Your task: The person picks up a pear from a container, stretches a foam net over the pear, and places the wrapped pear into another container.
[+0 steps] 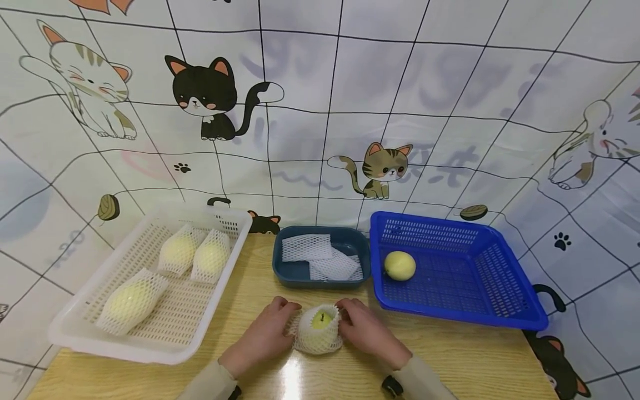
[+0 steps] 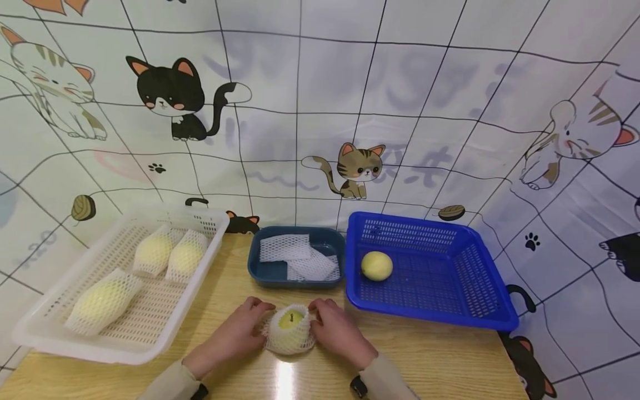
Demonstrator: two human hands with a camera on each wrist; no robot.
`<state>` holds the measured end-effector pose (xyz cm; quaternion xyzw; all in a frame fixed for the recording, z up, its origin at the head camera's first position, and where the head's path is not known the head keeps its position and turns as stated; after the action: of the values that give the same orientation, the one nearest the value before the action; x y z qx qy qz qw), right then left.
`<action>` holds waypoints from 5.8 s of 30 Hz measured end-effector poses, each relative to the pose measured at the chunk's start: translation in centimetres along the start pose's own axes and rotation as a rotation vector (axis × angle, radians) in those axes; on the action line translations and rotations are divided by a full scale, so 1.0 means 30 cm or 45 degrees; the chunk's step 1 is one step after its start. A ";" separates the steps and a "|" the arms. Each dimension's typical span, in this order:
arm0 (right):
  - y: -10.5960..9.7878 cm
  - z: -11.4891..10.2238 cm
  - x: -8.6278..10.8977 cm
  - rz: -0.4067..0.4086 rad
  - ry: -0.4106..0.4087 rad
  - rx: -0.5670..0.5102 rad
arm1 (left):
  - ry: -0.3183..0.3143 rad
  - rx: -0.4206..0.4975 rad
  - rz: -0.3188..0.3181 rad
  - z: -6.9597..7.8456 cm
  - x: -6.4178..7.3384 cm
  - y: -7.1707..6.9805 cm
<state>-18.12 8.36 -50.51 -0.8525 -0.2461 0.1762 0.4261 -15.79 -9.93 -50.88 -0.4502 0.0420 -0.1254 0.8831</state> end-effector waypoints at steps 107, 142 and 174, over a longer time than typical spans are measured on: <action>0.085 -0.289 -0.153 0.007 -0.129 -0.513 | -0.507 0.409 0.272 -0.108 0.136 -0.479; 0.333 -0.700 -0.240 -0.151 -0.878 0.892 | -0.626 -0.304 0.159 -0.520 0.234 -0.618; 0.346 -0.697 -0.248 -0.367 -0.779 0.810 | -0.631 -0.473 0.230 -0.501 0.255 -0.617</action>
<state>-10.72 -14.60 -46.26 -0.5453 -0.4103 0.4253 0.5946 -14.62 -34.13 -44.58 -0.6150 -0.1124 0.0766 0.7767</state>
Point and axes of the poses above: each hand's wrist, its own x-axis away from the middle knuckle, its own y-axis out of the palm, z = x × y, the point moved 9 cm from there along -x, towards the middle knuckle, and after that the axes turned 9 degrees about -y, right-handed, at the moved point
